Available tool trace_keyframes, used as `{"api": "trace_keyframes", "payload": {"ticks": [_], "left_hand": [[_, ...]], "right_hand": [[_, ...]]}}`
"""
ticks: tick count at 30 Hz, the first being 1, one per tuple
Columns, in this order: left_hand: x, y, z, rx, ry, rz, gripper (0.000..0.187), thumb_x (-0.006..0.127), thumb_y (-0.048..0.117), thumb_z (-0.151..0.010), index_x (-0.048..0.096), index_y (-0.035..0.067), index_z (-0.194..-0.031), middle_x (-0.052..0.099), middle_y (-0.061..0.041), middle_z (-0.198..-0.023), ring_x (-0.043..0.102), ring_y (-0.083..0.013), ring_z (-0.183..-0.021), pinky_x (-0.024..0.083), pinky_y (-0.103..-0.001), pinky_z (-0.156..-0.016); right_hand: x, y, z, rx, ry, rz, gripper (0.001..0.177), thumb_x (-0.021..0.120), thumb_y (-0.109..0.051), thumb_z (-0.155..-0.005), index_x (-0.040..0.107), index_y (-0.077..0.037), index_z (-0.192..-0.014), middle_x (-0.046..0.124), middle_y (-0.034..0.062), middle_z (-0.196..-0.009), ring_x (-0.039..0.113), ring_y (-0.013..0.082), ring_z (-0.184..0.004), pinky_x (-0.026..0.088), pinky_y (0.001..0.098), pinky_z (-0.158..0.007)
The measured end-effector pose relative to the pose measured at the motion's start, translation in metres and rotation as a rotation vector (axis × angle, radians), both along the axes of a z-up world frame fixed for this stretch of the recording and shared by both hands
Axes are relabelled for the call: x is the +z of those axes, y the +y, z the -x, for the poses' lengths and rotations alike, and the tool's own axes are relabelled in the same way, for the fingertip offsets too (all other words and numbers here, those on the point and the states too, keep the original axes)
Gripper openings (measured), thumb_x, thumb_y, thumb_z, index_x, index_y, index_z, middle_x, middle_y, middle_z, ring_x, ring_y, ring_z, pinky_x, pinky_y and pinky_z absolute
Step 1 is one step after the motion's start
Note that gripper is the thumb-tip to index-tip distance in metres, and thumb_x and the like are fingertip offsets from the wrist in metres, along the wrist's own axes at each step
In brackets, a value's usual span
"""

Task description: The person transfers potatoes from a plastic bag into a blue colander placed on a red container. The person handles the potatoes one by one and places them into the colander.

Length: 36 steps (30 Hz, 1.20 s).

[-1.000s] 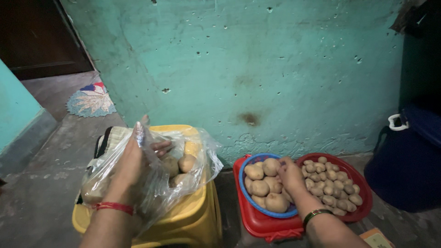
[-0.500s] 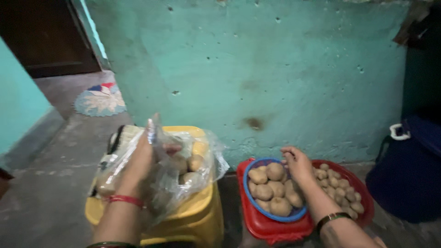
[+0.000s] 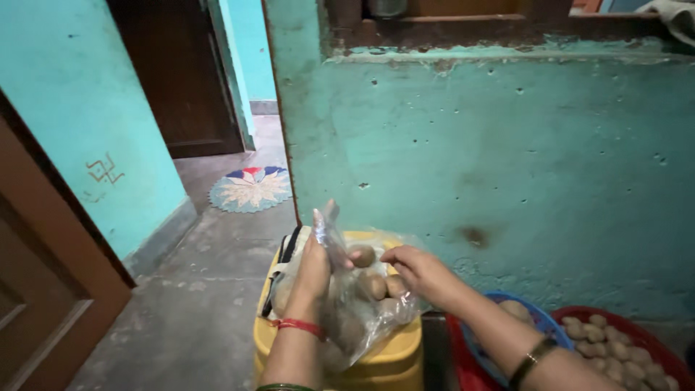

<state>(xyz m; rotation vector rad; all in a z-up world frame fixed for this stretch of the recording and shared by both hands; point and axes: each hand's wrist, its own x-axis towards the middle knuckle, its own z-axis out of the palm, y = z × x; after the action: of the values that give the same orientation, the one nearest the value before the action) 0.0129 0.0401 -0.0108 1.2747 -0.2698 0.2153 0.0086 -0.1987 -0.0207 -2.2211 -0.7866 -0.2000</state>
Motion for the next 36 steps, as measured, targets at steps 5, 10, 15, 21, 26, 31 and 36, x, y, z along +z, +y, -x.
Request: {"api": "trace_keyframes", "payload": {"ticks": [5, 10, 15, 21, 26, 31, 36], "left_hand": [[0.012, 0.021, 0.006, -0.080, 0.008, 0.241, 0.092, 0.036, 0.071, -0.098, 0.029, 0.010, -0.166, 0.040, -0.025, -0.111, 0.058, -0.0182, -0.057, 0.063, -0.044, -0.084], [0.024, 0.016, 0.008, -0.035, -0.007, 0.240, 0.091, 0.036, 0.070, -0.092, 0.028, 0.010, -0.160, 0.043, -0.011, -0.159, 0.059, -0.0129, -0.061, 0.061, -0.041, -0.081], [0.001, -0.010, -0.005, -0.019, 0.094, 0.048, 0.077, 0.038, 0.060, -0.105, 0.033, 0.019, -0.169, 0.050, -0.035, -0.147, 0.065, -0.0210, -0.077, 0.054, -0.041, -0.081], [-0.017, -0.020, -0.014, 0.238, -0.186, -0.452, 0.062, 0.032, 0.053, -0.115, 0.035, 0.017, -0.166, 0.042, -0.017, -0.162, 0.059, -0.0190, -0.124, 0.043, -0.035, -0.104], [-0.006, -0.030, 0.000, 0.072, 0.180, -0.342, 0.067, 0.034, 0.053, -0.100, 0.029, 0.022, -0.160, 0.055, -0.011, -0.149, 0.074, -0.0228, -0.083, 0.054, -0.037, -0.085], [0.012, -0.033, 0.006, 0.121, 0.063, -0.430, 0.068, 0.034, 0.055, -0.103, 0.033, 0.017, -0.159, 0.044, -0.008, -0.160, 0.075, -0.0235, -0.084, 0.053, -0.032, -0.090], [0.019, -0.040, 0.012, 0.114, 0.184, -0.401, 0.067, 0.033, 0.053, -0.099, 0.031, 0.022, -0.159, 0.044, -0.009, -0.158, 0.075, -0.0246, -0.083, 0.053, -0.037, -0.088]], "right_hand": [[-0.015, 0.014, -0.020, -0.011, 0.141, 0.433, 0.041, 0.065, -0.024, -0.090, 0.064, -0.009, -0.128, 0.065, 0.0187, -0.121, 0.064, 0.0348, -0.112, 0.051, 0.0403, -0.098], [-0.017, 0.004, -0.026, -0.017, 0.038, 0.449, 0.050, 0.071, -0.024, -0.080, 0.066, -0.010, -0.128, 0.066, 0.0174, -0.122, 0.065, 0.0333, -0.112, 0.052, 0.0399, -0.099], [-0.001, -0.013, -0.012, -0.077, 0.452, -0.164, 0.048, 0.064, -0.028, -0.089, 0.061, -0.009, -0.133, 0.069, 0.0104, -0.123, 0.070, 0.0229, -0.107, 0.059, 0.0382, -0.091], [-0.002, -0.095, 0.015, -0.238, 0.711, -0.530, 0.047, 0.062, -0.029, -0.092, 0.058, -0.011, -0.136, 0.068, 0.0081, -0.117, 0.067, 0.0190, -0.098, 0.055, 0.0377, -0.082], [-0.048, -0.206, 0.033, -0.525, 0.560, -0.349, 0.044, 0.065, -0.029, -0.092, 0.062, -0.012, -0.133, 0.069, 0.0077, -0.113, 0.067, 0.0184, -0.099, 0.056, 0.0347, -0.085], [-0.127, -0.288, 0.032, -0.914, 0.406, 0.072, 0.039, 0.073, -0.036, -0.090, 0.071, -0.015, -0.123, 0.074, 0.0023, -0.104, 0.067, 0.0155, -0.098, 0.049, 0.0312, -0.091], [-0.192, -0.321, 0.000, -0.783, 0.245, -0.055, 0.034, 0.071, -0.031, -0.089, 0.073, -0.012, -0.116, 0.078, 0.0157, -0.101, 0.074, 0.0295, -0.092, 0.058, 0.0411, -0.083]]}}
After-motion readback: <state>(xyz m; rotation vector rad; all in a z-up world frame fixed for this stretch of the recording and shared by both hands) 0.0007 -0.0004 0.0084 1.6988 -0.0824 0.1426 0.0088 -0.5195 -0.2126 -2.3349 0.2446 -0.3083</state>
